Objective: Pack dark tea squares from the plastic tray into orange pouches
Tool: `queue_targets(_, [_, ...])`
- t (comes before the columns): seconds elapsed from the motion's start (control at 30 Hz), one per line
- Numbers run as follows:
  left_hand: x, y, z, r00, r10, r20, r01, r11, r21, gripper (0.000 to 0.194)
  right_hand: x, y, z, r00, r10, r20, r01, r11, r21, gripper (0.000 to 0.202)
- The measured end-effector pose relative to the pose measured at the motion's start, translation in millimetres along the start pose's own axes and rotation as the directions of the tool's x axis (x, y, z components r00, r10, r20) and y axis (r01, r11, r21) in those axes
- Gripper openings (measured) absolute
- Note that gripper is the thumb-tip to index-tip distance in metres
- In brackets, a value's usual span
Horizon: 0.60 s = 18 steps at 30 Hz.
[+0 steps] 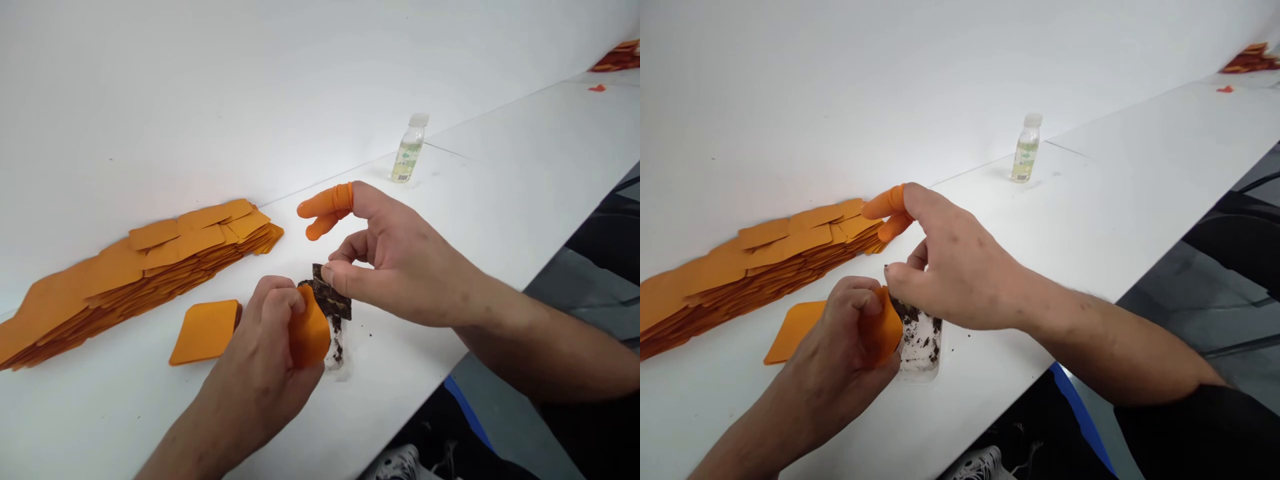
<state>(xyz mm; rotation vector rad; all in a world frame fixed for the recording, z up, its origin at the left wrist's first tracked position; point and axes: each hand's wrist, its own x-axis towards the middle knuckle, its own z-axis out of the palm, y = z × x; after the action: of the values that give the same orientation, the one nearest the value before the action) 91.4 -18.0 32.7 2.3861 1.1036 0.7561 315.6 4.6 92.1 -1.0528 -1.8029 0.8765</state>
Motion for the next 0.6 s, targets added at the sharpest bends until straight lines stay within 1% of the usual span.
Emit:
queue_targets(0.1, [0, -2, 1.1, 1.0, 0.027, -0.004, -0.027, 0.999, 0.024, 0.045, 6, 5, -4, 0.998, 0.056, 0.043, -0.056, 0.998, 0.011, 0.047])
queue_targets(0.23, [-1, -3, 1.8, 0.993, 0.116, 0.006, -0.116, 0.993, 0.026, 0.067, 10, 8, -6, 0.988, 0.117, 0.099, -0.113, 0.993, -0.039, 0.048])
queue_targets(0.3, [-2, -3, 1.5, 0.992, 0.123, 0.032, -0.124, 0.992, 0.036, 0.071, 11, 7, -6, 0.987, 0.13, 0.096, -0.124, 0.99, -0.059, 0.048])
queue_targets(0.4, [-2, -2, 1.1, 0.992, 0.115, 0.042, -0.118, 0.991, 0.071, 0.064, 13, 5, -6, 0.987, 0.141, 0.075, -0.135, 0.988, -0.077, 0.05])
queue_targets(0.5, [-2, -3, 1.2, 0.991, 0.132, 0.028, -0.134, 0.985, 0.104, 0.054, 13, 5, -6, 0.986, 0.158, 0.054, -0.152, 0.984, -0.092, 0.051])
queue_targets(0.6, [-1, -5, 2.4, 0.991, 0.136, 0.003, -0.135, 0.988, 0.067, 0.048, 12, 5, -6, 0.99, 0.133, 0.049, -0.128, 0.988, -0.09, 0.05])
